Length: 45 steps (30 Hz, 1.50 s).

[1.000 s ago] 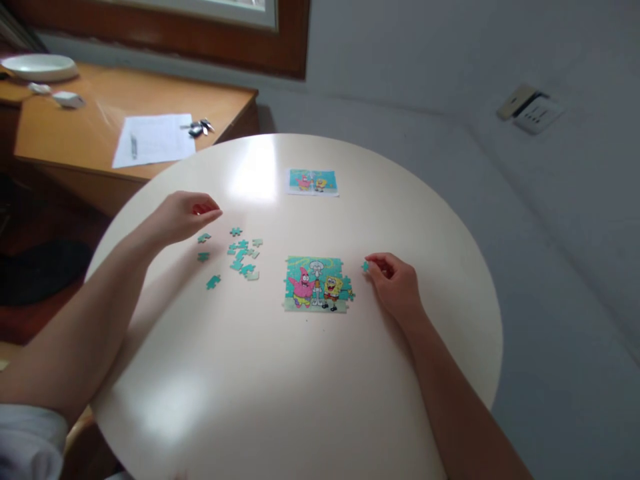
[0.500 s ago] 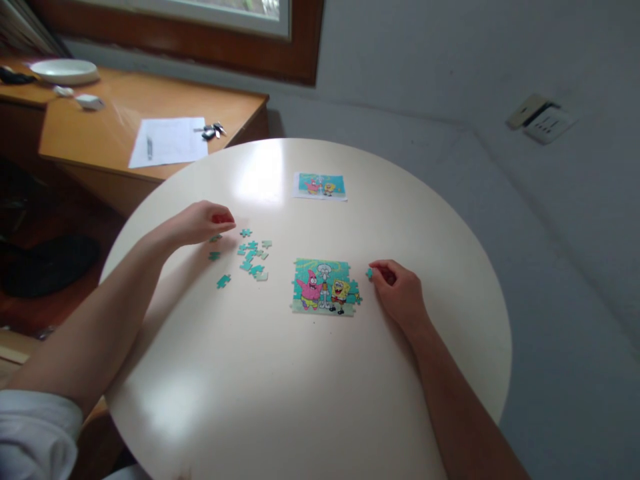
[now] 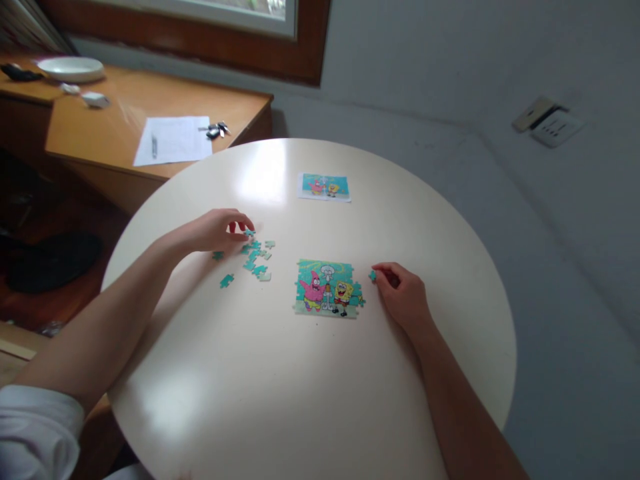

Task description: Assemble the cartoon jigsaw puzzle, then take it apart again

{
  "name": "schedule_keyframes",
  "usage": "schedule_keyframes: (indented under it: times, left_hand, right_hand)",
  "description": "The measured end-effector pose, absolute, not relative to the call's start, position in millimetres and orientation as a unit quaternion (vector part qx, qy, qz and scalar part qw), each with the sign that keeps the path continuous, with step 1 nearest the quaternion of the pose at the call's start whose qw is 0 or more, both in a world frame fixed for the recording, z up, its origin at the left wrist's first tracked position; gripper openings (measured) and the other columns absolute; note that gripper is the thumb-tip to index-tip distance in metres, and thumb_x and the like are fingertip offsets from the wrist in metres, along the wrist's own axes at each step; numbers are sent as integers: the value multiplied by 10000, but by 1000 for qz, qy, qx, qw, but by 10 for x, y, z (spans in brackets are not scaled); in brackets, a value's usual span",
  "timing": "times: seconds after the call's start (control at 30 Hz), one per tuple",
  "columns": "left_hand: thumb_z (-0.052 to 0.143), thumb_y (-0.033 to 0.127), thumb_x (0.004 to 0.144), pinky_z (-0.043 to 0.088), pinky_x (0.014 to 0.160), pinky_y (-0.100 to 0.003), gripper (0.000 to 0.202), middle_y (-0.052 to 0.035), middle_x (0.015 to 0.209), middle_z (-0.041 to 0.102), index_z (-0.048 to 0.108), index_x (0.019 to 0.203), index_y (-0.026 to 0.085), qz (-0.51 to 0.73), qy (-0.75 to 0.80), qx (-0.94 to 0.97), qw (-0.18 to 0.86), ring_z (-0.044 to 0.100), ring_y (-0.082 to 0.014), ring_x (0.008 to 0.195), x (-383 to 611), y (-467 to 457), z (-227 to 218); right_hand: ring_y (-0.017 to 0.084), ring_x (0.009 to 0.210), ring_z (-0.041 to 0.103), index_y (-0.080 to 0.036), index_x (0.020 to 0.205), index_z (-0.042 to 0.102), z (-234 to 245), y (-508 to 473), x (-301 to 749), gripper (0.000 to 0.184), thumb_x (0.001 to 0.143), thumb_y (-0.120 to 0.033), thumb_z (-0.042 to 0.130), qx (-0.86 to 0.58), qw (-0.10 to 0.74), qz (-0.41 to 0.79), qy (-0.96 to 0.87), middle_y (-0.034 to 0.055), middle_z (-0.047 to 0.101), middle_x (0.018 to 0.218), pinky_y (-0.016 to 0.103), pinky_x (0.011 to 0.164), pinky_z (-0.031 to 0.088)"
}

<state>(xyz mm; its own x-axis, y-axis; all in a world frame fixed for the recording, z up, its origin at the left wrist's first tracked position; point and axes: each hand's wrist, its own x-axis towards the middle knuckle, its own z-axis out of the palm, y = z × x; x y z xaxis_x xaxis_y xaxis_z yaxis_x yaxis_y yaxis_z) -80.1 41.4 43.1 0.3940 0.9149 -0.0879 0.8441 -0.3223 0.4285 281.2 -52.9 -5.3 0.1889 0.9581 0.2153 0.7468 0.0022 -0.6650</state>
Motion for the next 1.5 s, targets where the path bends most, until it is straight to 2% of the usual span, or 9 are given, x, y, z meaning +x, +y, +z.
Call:
schedule_keyframes:
  times: [0.6, 0.83, 0.97, 1.2, 1.5]
  left_hand:
    - [545, 268, 727, 437, 699, -249, 231, -64, 961, 629, 667, 902, 180, 21, 518, 835, 187, 584, -181, 825, -680, 377, 366]
    - [541, 305, 700, 391, 549, -243, 205, -20, 779, 604, 616, 862, 204, 30, 531, 822, 203, 531, -143, 612, -687, 366, 375]
    - [536, 326, 698, 377, 527, -234, 183, -12, 723, 599, 607, 811, 200, 44, 535, 819, 204, 513, -131, 582, -672, 366, 393]
    - [499, 361, 749, 419, 566, -241, 274, -25, 711, 640, 658, 905, 202, 110, 518, 818, 225, 545, -136, 597, -651, 341, 383]
    - [527, 334, 750, 473, 609, -261, 206, -37, 682, 661, 632, 778, 159, 158, 506, 799, 285, 596, -144, 612, -619, 304, 429]
  right_hand:
    - [150, 529, 538, -194, 790, 690, -40, -532, 2814, 235, 720, -363, 543, -683, 341, 150, -628, 24, 657, 634, 280, 527, 429]
    - [157, 572, 553, -167, 797, 688, -37, -535, 2784, 269, 724, -374, 533, -677, 356, 168, -622, 46, 668, 676, 295, 579, 448]
    - [150, 572, 536, -160, 789, 684, -25, -542, 2760, 272, 723, -385, 545, -677, 357, 175, -620, 42, 655, 663, 288, 574, 436]
    - [139, 562, 512, -167, 786, 678, 4, -555, 2735, 263, 727, -381, 536, -676, 352, 177, -622, 28, 633, 636, 275, 557, 411]
    - [142, 562, 523, -168, 768, 686, 0, -550, 2741, 252, 726, -365, 533, -674, 349, 172, -627, 39, 661, 660, 278, 557, 421]
